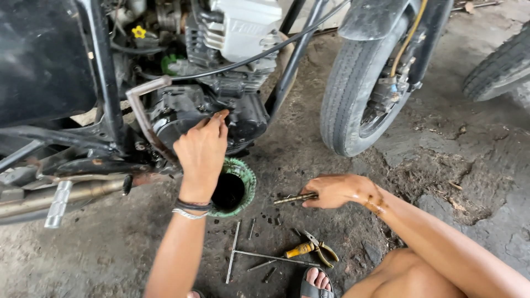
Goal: The person works on a motorcycle engine, handling various metal bolts and engine components by hand and using a T-handle wrench to tighten or loosen parts.
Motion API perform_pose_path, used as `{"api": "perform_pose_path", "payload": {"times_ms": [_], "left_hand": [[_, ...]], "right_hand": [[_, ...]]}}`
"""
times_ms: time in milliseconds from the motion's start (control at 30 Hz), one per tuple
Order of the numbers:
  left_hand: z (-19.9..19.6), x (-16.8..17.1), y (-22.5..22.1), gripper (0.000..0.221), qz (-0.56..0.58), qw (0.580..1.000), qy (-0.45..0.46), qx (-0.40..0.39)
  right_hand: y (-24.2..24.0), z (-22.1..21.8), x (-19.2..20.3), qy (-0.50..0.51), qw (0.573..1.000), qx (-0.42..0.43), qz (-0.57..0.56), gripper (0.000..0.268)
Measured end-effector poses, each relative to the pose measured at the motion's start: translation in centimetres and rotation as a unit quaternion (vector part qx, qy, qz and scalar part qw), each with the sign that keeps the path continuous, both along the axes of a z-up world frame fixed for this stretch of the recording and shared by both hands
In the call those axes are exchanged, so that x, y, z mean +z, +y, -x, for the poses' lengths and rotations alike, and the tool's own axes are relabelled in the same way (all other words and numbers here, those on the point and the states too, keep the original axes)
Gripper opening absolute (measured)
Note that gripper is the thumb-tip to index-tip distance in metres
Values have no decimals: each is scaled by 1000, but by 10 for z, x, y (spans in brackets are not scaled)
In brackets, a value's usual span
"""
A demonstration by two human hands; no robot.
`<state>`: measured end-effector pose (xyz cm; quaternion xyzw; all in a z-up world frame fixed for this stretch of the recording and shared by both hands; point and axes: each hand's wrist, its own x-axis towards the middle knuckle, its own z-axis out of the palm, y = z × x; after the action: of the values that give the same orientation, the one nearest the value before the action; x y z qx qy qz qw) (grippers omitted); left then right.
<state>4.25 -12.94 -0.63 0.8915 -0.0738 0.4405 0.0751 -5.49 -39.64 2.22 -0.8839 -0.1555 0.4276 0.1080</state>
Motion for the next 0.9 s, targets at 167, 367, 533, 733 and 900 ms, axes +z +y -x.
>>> {"api": "perform_pose_path", "payload": {"times_ms": [167,367,533,733,900], "left_hand": [[-17,3,20,13,-235,967,-60,-80],[-40,18,18,50,-388,893,-178,-141],[-41,30,23,47,-435,851,-206,-211],[-37,40,26,33,-454,832,-215,-237],[-19,50,25,28,-457,828,-194,-259]], "right_hand": [[0,6,2,-2,999,-32,25,35],[-6,0,-19,-28,999,23,11,39],[2,6,-3,-29,999,5,21,37],[-1,1,-20,-38,999,22,17,40],[3,-2,-17,-25,999,17,24,38]]}}
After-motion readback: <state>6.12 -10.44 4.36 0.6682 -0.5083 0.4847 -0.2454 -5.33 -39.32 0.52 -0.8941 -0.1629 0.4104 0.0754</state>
